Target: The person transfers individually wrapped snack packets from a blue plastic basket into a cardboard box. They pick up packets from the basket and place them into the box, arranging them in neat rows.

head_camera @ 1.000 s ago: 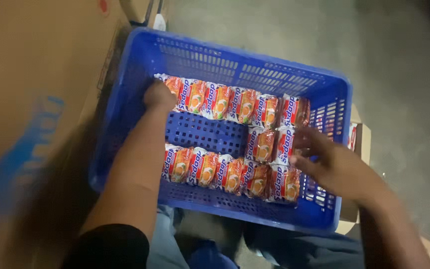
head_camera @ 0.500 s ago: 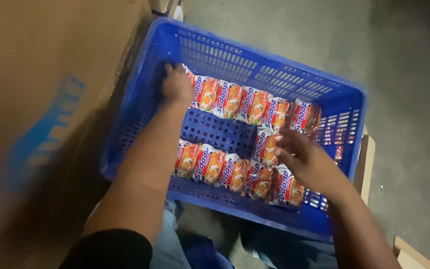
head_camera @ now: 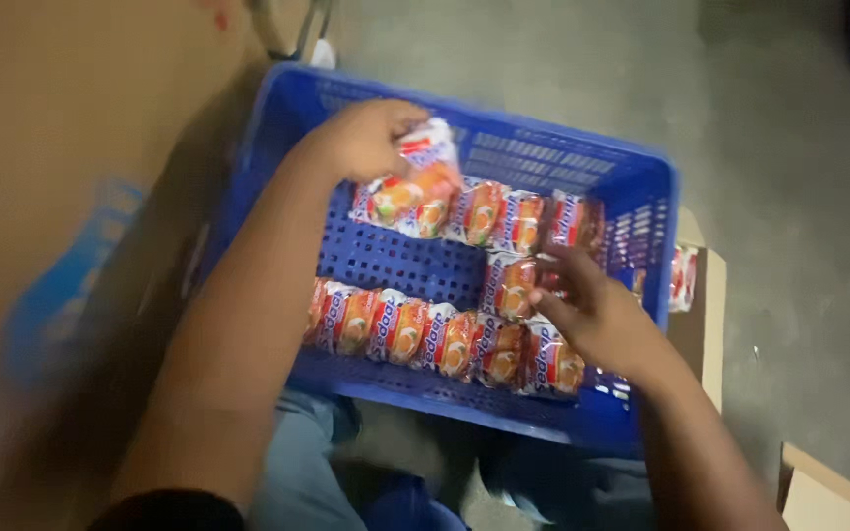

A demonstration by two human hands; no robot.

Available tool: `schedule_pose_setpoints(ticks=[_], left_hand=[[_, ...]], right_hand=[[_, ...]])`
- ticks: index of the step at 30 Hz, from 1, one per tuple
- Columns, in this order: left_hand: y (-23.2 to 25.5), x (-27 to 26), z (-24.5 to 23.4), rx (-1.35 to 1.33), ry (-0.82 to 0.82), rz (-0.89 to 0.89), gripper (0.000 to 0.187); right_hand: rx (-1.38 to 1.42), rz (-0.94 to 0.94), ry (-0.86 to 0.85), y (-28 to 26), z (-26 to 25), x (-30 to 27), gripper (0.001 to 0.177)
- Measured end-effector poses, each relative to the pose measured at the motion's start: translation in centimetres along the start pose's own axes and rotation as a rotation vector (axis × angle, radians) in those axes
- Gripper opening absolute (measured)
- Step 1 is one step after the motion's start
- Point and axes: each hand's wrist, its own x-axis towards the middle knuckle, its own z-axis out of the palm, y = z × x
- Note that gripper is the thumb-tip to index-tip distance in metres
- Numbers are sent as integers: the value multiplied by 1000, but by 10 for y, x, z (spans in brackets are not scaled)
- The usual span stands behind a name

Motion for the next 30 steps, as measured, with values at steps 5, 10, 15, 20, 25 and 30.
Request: schedule_pose_setpoints(ticks=[5, 10, 15, 20, 25, 30], left_hand=[[174, -98, -20, -61, -200, 175, 78], [220, -136, 12, -85, -283, 204, 76], [174, -97, 61, -484, -126, 173, 77], [181, -90, 77, -332, -53, 281, 57], [217, -90, 82, -219, -92, 381, 59], [263, -81, 113, -373, -185, 332, 70]], right_hand=[[329, -131, 74, 6, -21, -14, 99], [569, -230, 25, 7, -17, -27, 99], [533, -138, 173, 14, -30, -30, 55], [443, -143, 206, 32, -49, -38, 46], [312, -49, 177, 19, -101, -72, 27], [99, 119, 102, 14, -174, -125, 23]])
